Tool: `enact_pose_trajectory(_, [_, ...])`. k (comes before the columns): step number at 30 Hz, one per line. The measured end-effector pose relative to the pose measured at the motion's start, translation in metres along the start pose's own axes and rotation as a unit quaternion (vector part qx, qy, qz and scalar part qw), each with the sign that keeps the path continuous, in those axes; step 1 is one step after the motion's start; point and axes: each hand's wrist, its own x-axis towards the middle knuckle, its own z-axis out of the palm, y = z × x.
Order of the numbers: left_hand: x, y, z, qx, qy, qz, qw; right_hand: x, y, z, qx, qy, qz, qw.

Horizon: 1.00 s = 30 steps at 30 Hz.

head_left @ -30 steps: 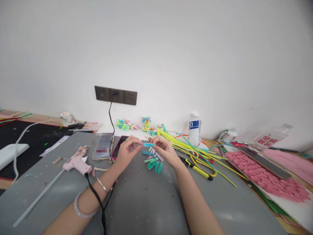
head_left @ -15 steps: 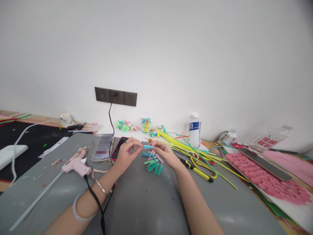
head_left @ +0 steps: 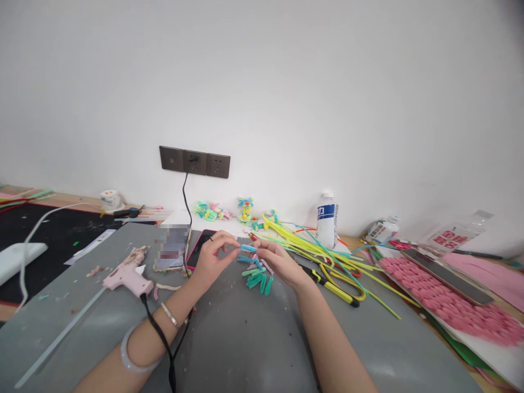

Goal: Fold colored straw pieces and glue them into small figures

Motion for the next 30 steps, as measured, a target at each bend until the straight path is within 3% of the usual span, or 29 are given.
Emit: enact_pose_trajectory(30, [0.002, 0.005, -0.001, 0.049, -0.01, 0.03, 0.998, -0.003, -0.01, 0.004, 0.088, -0.018, 0.091, 0.992])
